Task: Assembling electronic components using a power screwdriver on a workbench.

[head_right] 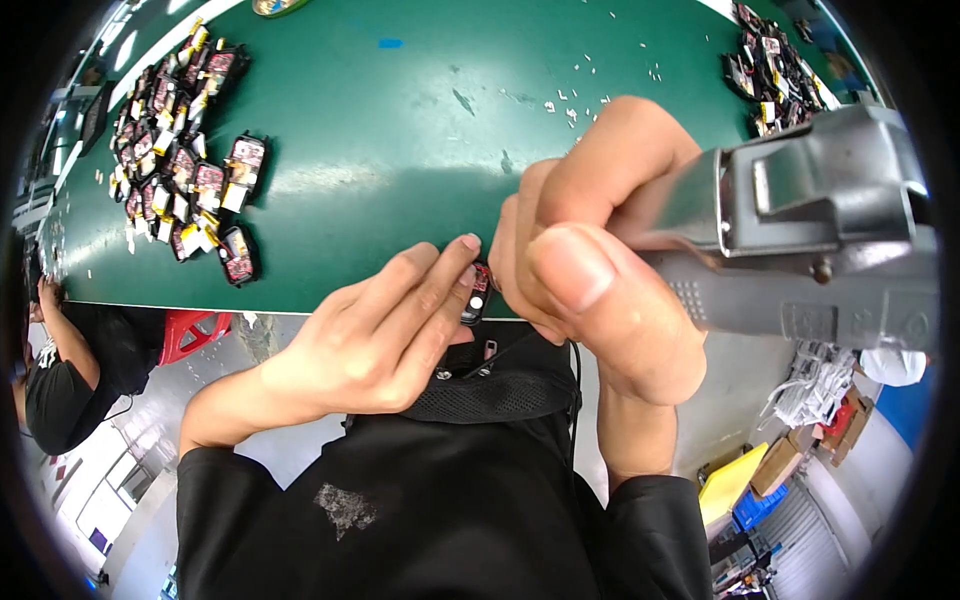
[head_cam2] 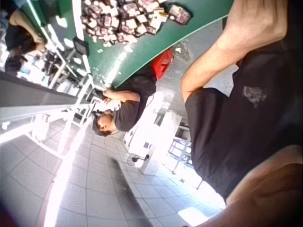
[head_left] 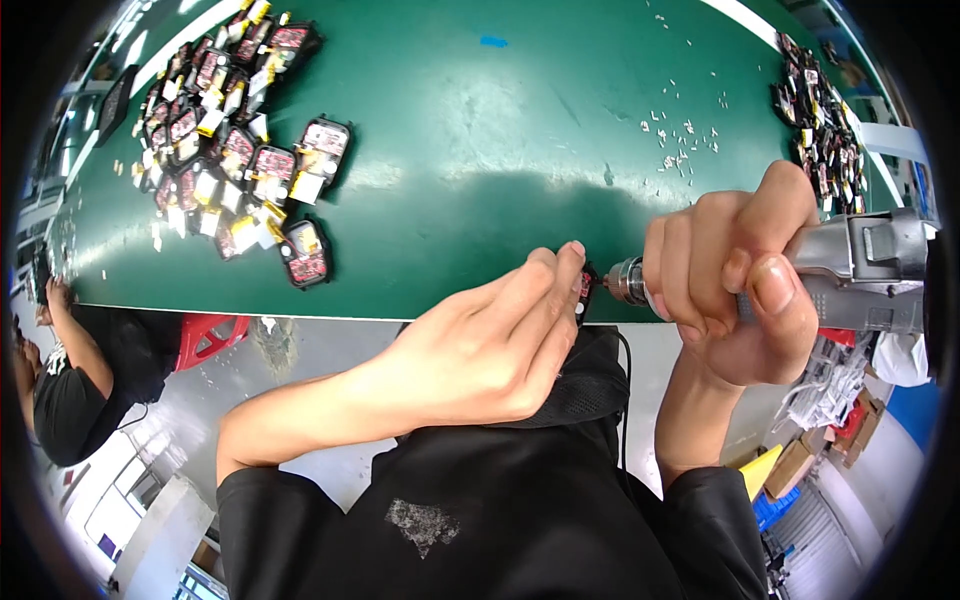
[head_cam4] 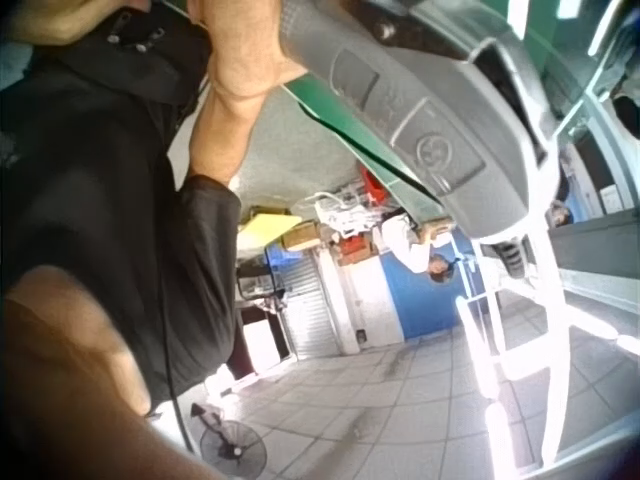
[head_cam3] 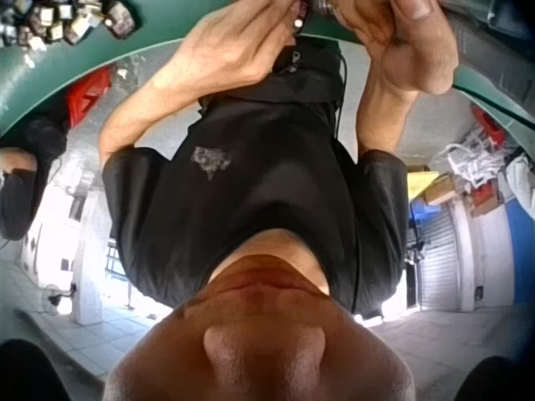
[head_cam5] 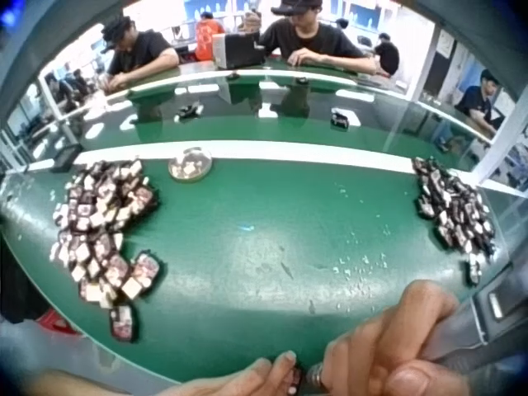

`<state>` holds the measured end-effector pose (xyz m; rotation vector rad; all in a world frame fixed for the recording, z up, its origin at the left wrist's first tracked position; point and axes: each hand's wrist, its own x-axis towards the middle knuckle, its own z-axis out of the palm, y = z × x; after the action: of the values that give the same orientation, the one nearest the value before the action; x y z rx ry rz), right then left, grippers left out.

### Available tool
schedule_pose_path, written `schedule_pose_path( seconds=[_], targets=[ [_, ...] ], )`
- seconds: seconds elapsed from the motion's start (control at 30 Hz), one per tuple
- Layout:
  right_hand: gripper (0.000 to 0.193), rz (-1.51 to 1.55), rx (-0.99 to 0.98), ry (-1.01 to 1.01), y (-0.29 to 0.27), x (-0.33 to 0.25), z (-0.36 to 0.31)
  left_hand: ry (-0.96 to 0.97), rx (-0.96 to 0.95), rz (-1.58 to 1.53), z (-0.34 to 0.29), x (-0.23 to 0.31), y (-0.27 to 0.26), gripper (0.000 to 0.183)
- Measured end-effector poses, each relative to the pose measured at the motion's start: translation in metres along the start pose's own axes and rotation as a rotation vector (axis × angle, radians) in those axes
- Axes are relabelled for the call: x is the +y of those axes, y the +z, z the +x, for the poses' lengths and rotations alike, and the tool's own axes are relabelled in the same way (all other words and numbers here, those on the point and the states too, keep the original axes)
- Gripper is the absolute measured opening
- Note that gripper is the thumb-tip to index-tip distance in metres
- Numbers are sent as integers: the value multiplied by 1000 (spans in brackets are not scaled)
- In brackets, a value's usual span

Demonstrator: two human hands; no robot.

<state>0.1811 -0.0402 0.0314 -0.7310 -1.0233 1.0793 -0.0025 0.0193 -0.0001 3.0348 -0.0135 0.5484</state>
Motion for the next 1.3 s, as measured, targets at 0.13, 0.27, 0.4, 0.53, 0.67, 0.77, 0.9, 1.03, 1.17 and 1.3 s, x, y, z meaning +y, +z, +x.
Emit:
schedule_pose_path(
  seconds=[0.13,0.27,0.4,0.53,0.67,0.77,0.9,1.03,1.17,1.3],
  targets=[
    [18,158,-44,-34,-5,7,-5,-4,10,-37,-2,4,-1,29],
    [17,408,50,-231,-18,-12,-20,-166,44,-87,-10,-5,-30,37],
    [14,422,311,-295,-41,-22,-56,-679,148,286,-44,-68,-58,43],
    [12,479,464,-185,-43,-3,-73,-768,106,511,-36,-70,-54,37],
    [11,585,484,-160,-41,10,-75,-508,192,42,16,-41,-19,30],
    [11,581,500,-160,-41,11,-76,-407,211,-113,61,-29,16,28],
    [11,578,482,-171,-45,10,-80,-340,147,-15,93,-38,33,25],
    [10,587,459,-184,-50,11,-85,-226,62,60,102,-39,32,23],
    [10,619,446,-194,-48,9,-85,-84,2,113,104,-46,27,18],
    [11,621,437,-185,-46,8,-85,-86,59,137,96,-57,30,11]
  ],
)
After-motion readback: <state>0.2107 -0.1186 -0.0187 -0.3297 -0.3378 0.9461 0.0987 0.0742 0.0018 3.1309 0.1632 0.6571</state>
